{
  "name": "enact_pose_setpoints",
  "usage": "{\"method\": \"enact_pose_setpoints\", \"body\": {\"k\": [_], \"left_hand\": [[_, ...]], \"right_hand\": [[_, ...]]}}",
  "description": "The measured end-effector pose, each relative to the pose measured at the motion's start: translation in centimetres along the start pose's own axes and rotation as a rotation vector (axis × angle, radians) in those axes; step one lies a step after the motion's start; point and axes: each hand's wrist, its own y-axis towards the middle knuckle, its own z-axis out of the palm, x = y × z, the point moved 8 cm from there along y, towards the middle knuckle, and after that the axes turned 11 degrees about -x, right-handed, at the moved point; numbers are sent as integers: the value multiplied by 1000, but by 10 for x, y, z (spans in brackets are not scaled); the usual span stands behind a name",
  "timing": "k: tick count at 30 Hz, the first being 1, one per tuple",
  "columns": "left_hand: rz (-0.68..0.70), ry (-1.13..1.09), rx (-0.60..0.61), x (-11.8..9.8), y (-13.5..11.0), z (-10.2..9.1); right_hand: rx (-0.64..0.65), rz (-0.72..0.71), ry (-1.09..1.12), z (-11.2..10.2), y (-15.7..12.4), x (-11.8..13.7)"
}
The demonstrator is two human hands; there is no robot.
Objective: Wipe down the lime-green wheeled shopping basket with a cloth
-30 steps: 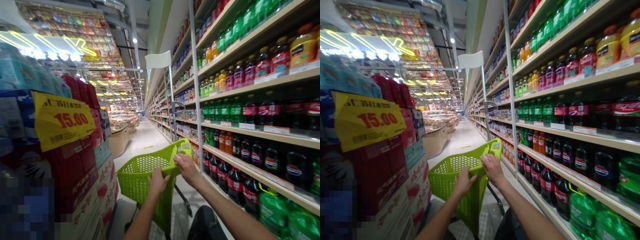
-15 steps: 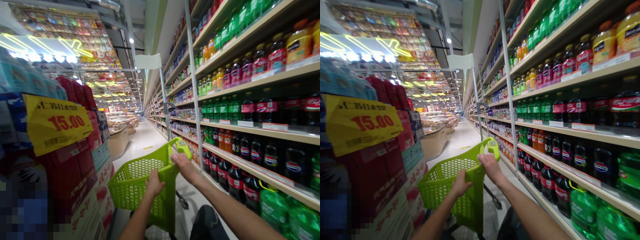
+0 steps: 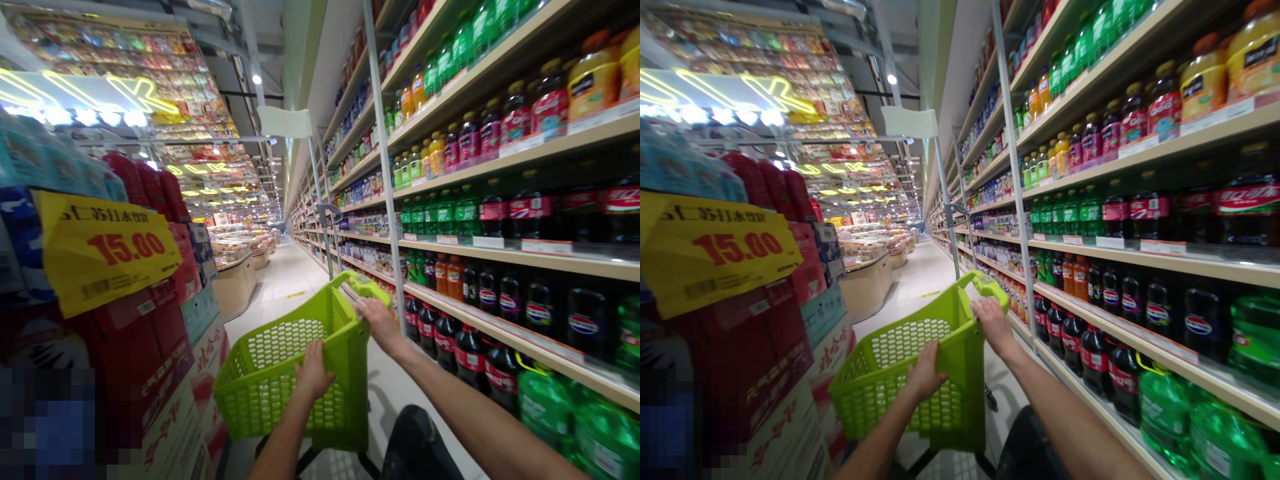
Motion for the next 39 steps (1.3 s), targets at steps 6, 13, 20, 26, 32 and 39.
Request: {"method": "enact_pose_setpoints", "body": {"k": [6,13,20,26,32,39], "left_hand": [[21,22,-7,-10,2,7],[29,24,-24,-3,0,9],[-249,-1031,-187,-18,6,8],[-326,-1612,61,-54,-9,25],[-153,-994,55,-63,-7,-1],[-98,-114,-147,-1,11,-7]], "right_hand": [[74,-131,157,16,-25,37],[17,126,186,-1,-6,-5],[-10,420,444,-2,-16,22],[83,69,347,-6,-52,75],[-34,-18,304,-32,-31,11],[-214,228,56,-35,-21,-78]]}}
